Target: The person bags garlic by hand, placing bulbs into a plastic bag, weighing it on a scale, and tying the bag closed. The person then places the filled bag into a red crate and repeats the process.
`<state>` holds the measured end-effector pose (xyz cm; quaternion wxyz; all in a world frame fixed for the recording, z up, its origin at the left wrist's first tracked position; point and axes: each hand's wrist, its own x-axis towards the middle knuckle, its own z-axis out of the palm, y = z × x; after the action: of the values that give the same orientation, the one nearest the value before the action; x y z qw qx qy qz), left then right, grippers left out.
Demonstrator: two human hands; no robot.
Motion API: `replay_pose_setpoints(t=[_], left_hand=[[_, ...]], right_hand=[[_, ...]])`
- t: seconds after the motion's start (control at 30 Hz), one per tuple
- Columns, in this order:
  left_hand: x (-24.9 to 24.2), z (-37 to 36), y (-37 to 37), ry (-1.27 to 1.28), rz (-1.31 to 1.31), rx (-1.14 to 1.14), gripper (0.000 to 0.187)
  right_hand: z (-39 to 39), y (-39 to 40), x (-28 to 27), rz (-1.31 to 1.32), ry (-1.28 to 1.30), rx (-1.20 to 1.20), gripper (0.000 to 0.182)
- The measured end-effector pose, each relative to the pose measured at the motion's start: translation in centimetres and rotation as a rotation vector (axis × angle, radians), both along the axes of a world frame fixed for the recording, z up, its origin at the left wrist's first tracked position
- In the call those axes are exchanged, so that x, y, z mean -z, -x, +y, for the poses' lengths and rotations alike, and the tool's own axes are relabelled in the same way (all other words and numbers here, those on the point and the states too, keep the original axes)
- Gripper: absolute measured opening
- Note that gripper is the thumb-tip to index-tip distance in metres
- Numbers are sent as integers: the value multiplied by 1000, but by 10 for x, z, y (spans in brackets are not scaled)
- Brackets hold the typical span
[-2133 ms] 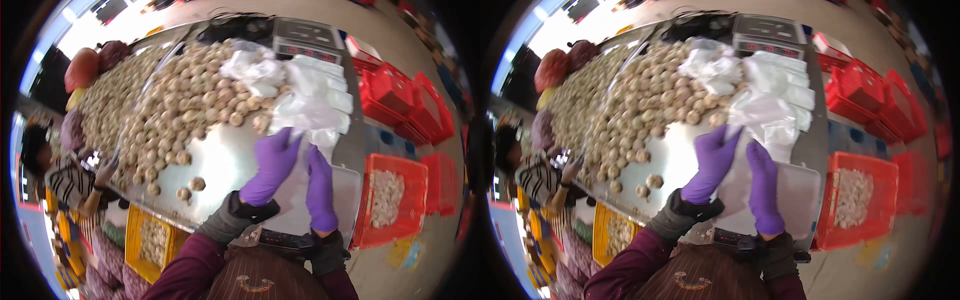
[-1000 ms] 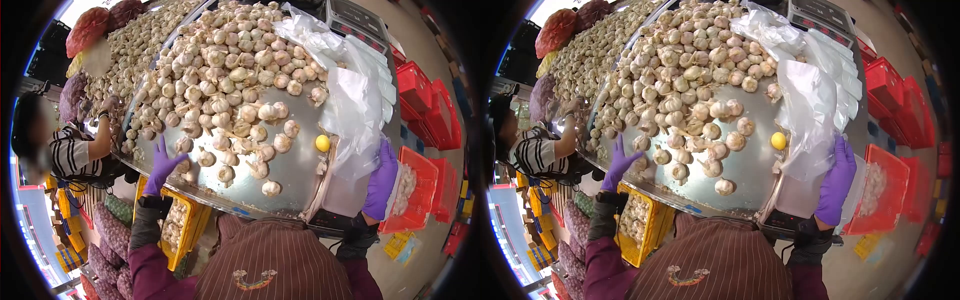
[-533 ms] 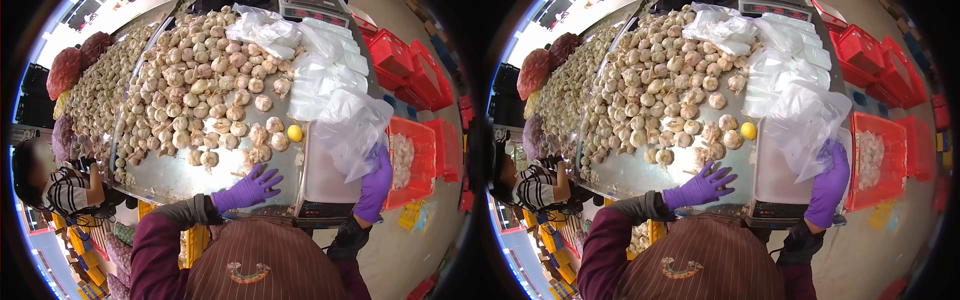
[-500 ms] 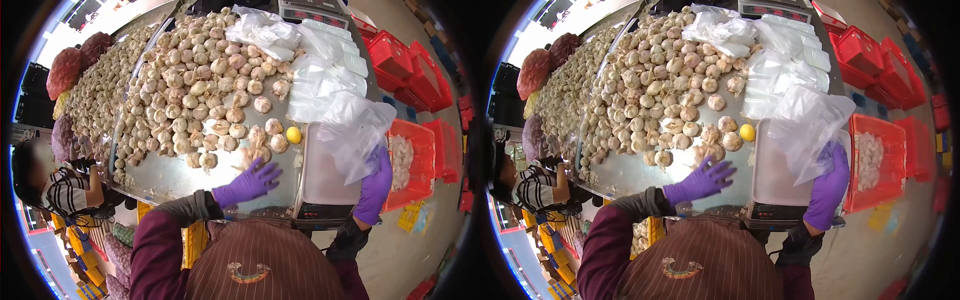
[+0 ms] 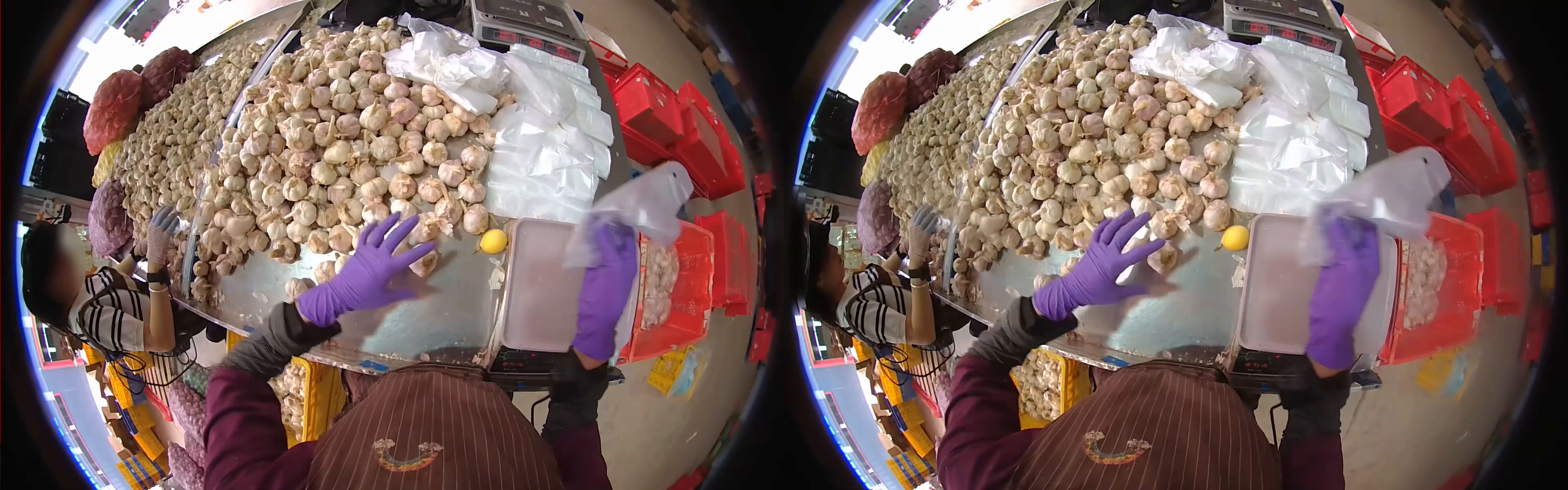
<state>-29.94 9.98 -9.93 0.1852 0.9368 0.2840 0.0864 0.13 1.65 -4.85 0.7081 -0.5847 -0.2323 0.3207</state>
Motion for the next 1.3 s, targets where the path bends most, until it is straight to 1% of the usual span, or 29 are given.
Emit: replay_pose_setpoints(t=[0.1,0.13,0.17,0.2,0.23,0.3,0.33,0.37,0.43,0.47,0.5,0.53,0.57,0.6,0.63,0.67,0.73,0.8,0.83,0.87,0.9,0.97,1.07,1.1,1.13,1.2,1.23,1.27,1.3], left_hand=[[-19,-21,-55,655,-753,-270,71],[-21,-26,-70,786,-848,-312,69],[-23,-30,-83,925,-939,-352,68],[-29,-33,-95,993,-997,-437,50],[-32,-33,-97,1182,-1023,-527,28],[-22,-32,-101,1261,-1083,-544,12],[-18,-33,-104,1264,-1081,-534,12],[-14,-33,-106,1343,-1273,-586,10],[-26,-26,-107,1434,-1513,-687,9],[-17,-15,-97,1616,-1581,-673,10],[-3,-3,-80,1792,-1653,-660,12],[5,10,-60,1847,-1685,-482,14],[9,21,-43,1883,-1718,-309,16],[-21,21,-54,1409,-1515,-1078,20],[-28,8,-55,1106,-1405,-916,19],[-31,-11,-65,996,-1228,-856,19],[-29,-29,-57,884,-1034,-829,20],[-20,-27,-38,492,-799,-605,22],[-14,-19,-28,299,-682,-484,26],[18,14,8,83,-586,-729,25],[35,44,49,-23,-211,-845,23],[65,65,98,-299,124,-636,20],[92,82,99,-347,290,-611,20],[107,93,92,-269,123,-835,16],[122,94,96,-268,-7,-809,16],[99,84,92,-174,-3,-835,16],[106,83,100,-437,-10,-786,20],[74,58,105,-393,-177,-857,30],[21,15,112,-658,-167,-844,44]], right_hand=[[20,70,-1,74,68,-185,22],[23,87,-8,86,114,-231,25],[26,98,2,301,58,-245,26],[30,103,8,472,28,-290,27],[27,100,9,456,22,-267,27],[22,96,4,655,16,-297,27],[21,93,17,561,49,-289,25],[17,88,29,561,46,-284,25],[6,71,51,-156,93,-178,21],[5,53,62,-131,93,-81,21],[2,33,61,-321,122,3,23],[-2,15,58,-507,145,81,25],[-7,1,49,-486,279,238,26],[-11,-9,43,-461,415,384,27],[-14,-17,61,-981,227,520,23],[-11,11,23,-1424,360,513,22],[-6,39,8,-1859,478,469,22],[5,29,64,-1611,305,-192,23],[5,32,64,-1612,293,-200,23],[5,33,63,-1254,518,-173,22],[6,33,63,-887,717,-148,22],[-4,36,93,-877,378,-119,21],[-24,38,119,-635,357,-248,21],[-32,37,126,-578,382,-288,22],[-35,35,132,-559,399,-324,22],[-33,31,138,-590,418,-365,22],[-31,29,142,-613,419,-399,23],[-23,30,142,-643,411,-422,23],[-15,34,139,-673,397,-447,23]])
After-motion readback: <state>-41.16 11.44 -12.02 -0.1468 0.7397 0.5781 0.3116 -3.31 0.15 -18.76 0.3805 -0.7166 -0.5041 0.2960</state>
